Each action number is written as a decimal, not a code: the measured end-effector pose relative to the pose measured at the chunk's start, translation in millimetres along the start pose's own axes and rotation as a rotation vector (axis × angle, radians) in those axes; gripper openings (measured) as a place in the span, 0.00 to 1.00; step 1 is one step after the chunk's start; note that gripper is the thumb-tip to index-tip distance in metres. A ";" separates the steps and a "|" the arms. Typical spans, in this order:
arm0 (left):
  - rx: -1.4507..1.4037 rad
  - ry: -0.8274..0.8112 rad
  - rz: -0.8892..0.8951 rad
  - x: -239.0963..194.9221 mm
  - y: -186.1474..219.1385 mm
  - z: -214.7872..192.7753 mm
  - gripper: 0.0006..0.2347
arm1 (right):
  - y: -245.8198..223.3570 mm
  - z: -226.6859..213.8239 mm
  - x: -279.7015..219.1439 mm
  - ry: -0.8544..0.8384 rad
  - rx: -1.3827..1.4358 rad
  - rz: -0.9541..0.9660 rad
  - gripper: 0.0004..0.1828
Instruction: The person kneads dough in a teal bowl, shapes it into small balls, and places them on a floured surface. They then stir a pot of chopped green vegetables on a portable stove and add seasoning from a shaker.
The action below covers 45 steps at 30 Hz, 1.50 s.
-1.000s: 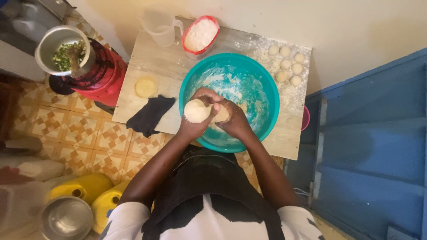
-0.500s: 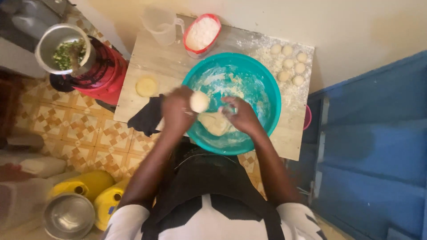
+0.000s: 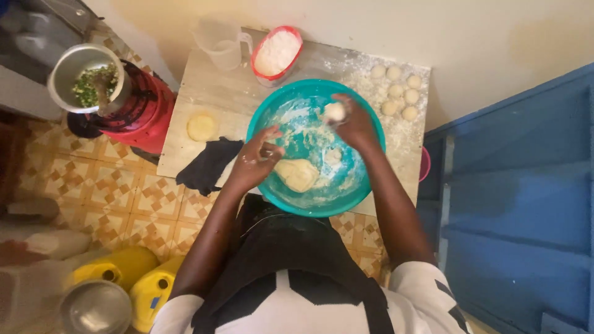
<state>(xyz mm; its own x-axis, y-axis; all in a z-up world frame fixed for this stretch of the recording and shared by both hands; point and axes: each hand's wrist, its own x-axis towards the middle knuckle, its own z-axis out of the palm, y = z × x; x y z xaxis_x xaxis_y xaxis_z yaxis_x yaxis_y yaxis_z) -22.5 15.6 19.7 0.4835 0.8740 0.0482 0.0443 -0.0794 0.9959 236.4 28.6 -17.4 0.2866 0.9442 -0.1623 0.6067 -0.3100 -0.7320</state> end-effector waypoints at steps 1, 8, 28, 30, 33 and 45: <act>0.093 -0.014 -0.083 -1.0 6.4 -0.1 0.22 | -0.1 6.1 3.9 -0.079 -0.134 0.001 0.27; 0.459 0.154 -0.004 -6.0 -25.0 14.0 0.12 | 65.0 98.1 32.5 -0.141 -0.733 -0.291 0.21; -0.295 0.072 -0.096 10.5 -33.2 23.5 0.16 | -1.9 59.5 -44.2 -0.371 1.080 0.008 0.22; -0.378 0.070 -0.098 9.3 -32.0 28.8 0.15 | -11.4 60.0 -51.4 -0.211 1.024 -0.003 0.24; -0.425 0.101 -0.102 9.7 -38.9 35.3 0.18 | -34.5 46.3 -67.8 -0.053 0.856 -0.012 0.22; 0.226 0.427 0.522 8.4 -15.5 45.9 0.09 | -48.2 34.9 -77.0 0.042 0.726 -0.188 0.16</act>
<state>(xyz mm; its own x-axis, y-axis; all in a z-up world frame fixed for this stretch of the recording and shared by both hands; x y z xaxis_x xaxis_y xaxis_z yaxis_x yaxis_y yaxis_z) 21.0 2.1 1.2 0.1078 0.8026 0.5867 0.1030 -0.5960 0.7964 159.2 -25.3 7.3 0.2636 0.9644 0.0232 0.0109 0.0211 -0.9997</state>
